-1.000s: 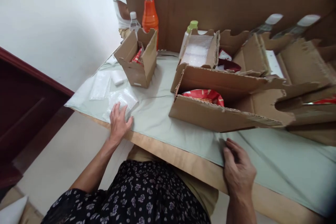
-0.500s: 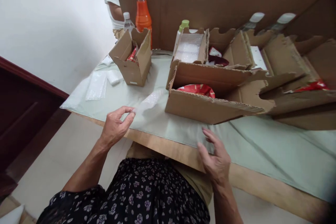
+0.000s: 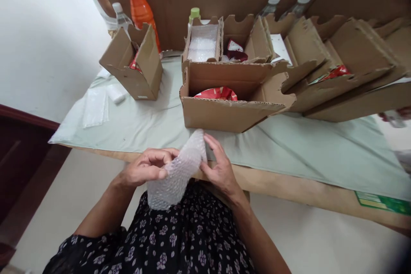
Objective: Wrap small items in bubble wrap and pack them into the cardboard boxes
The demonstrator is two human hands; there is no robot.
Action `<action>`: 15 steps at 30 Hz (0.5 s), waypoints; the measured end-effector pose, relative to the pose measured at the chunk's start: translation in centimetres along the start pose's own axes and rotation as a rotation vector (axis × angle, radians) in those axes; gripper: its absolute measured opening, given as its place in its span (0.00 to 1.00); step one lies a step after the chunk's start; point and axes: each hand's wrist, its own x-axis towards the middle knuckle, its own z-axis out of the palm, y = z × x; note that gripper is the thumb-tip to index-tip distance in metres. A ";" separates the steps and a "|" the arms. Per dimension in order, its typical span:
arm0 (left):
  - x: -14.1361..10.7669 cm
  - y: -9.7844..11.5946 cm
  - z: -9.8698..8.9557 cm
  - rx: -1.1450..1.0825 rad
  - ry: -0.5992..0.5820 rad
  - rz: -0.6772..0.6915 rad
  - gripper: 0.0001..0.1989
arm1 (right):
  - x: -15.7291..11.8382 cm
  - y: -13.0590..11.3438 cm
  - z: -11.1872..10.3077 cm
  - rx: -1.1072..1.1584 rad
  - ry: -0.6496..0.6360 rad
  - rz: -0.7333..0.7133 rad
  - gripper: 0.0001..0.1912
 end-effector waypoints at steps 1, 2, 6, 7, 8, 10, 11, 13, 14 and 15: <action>0.0 0.1 -0.2 -0.020 -0.043 -0.012 0.31 | 0.0 0.3 -0.1 0.020 0.011 0.010 0.31; 0.1 0.2 -0.5 -0.028 -0.091 -0.018 0.31 | 0.1 0.5 -0.4 0.040 -0.004 0.013 0.26; -0.2 1.0 -2.6 0.095 -0.107 -0.044 0.31 | 0.3 0.8 -3.6 0.073 -0.098 0.079 0.12; -0.4 1.1 -3.5 0.161 -0.051 -0.069 0.30 | 0.1 0.9 -4.9 0.069 -0.088 0.132 0.10; -0.5 1.1 -4.3 0.226 0.007 -0.098 0.29 | -0.2 0.8 -6.4 0.064 -0.068 0.189 0.10; -0.3 0.6 -6.1 0.327 0.073 -0.140 0.24 | -0.8 0.7 -9.3 0.061 -0.041 0.284 0.12; 0.1 0.1 -6.9 0.364 0.076 -0.145 0.21 | -1.1 0.7 -10.4 0.065 -0.037 0.319 0.13; 1.3 -1.1 -8.0 0.458 0.064 -0.135 0.17 | -1.4 0.7 -11.9 0.088 -0.017 0.379 0.16; 2.2 -1.7 -8.3 0.538 0.085 -0.132 0.15 | -1.5 0.8 -12.2 0.107 0.006 0.409 0.16; 3.0 -2.4 -8.4 0.643 0.136 -0.128 0.13 | -1.5 1.0 -12.1 0.131 0.038 0.440 0.17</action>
